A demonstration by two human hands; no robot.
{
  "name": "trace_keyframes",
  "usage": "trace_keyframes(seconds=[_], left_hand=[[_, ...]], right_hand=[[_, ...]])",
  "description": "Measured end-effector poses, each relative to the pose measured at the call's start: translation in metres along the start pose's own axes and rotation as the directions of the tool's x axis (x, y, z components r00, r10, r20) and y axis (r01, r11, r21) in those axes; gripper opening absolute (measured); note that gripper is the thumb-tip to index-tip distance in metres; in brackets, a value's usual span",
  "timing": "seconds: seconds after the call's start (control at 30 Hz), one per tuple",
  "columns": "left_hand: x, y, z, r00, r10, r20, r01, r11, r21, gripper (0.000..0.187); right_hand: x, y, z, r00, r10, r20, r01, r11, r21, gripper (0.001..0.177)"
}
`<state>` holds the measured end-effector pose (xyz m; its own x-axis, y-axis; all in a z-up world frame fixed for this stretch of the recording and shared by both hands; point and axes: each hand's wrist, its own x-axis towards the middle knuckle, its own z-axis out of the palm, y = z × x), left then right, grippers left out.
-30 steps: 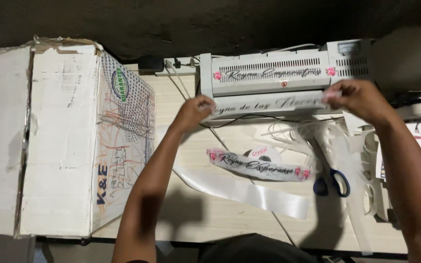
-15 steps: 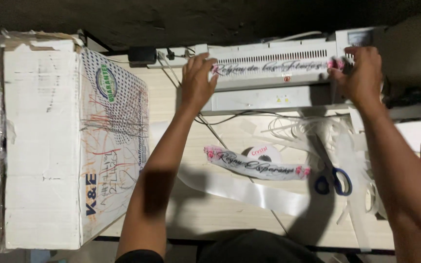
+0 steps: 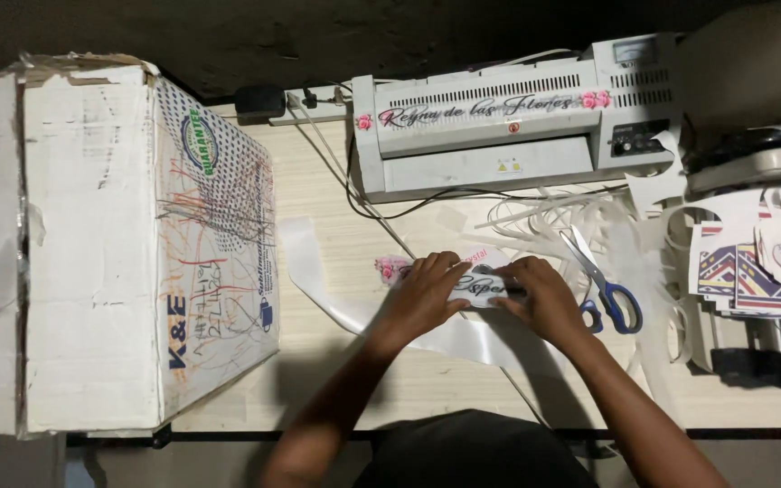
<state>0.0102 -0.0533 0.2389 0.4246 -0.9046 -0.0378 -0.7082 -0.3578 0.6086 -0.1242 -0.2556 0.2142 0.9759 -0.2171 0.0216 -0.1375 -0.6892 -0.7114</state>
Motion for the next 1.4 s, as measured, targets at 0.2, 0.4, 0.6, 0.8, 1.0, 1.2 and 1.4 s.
trace_keyframes(seconds=[0.2, 0.4, 0.6, 0.8, 1.0, 1.2, 1.4], left_hand=[[-0.002, -0.02, 0.04, 0.987, 0.056, -0.152, -0.055, 0.998, 0.014, 0.052], [0.01, -0.032, 0.05, 0.967, 0.061, -0.248, -0.077, 0.995, -0.059, 0.031], [0.026, -0.053, 0.061, 0.975, 0.062, -0.213, -0.086, 0.991, -0.104, 0.013], [0.022, -0.054, 0.059, 0.979, 0.037, -0.2, -0.069, 0.985, -0.157, 0.007], [0.022, -0.031, 0.031, 0.986, 0.021, -0.166, -0.051, 0.983, -0.176, 0.021], [0.034, -0.039, 0.03, 0.988, 0.043, -0.145, -0.071, 0.978, -0.197, 0.022], [0.04, -0.048, -0.036, 0.971, -0.182, 0.155, 0.231, 0.875, -0.425, 0.02]], right_hand=[[-0.001, 0.01, 0.011, 0.999, 0.051, -0.001, -0.051, 0.997, -0.053, 0.036], [0.011, 0.033, 0.015, 0.988, 0.128, 0.084, -0.133, 0.989, 0.06, 0.017], [0.021, 0.031, 0.006, 0.968, 0.171, 0.182, -0.195, 0.974, 0.119, 0.009], [0.023, 0.021, -0.001, 0.976, 0.159, 0.15, -0.169, 0.984, 0.06, 0.014], [0.019, 0.03, 0.003, 0.996, -0.09, 0.002, 0.09, 0.996, -0.023, 0.013], [0.034, 0.003, -0.028, 0.968, 0.183, 0.17, -0.189, 0.982, 0.016, 0.02], [0.063, 0.064, -0.072, 0.823, 0.323, 0.467, -0.353, 0.935, -0.025, 0.032]])
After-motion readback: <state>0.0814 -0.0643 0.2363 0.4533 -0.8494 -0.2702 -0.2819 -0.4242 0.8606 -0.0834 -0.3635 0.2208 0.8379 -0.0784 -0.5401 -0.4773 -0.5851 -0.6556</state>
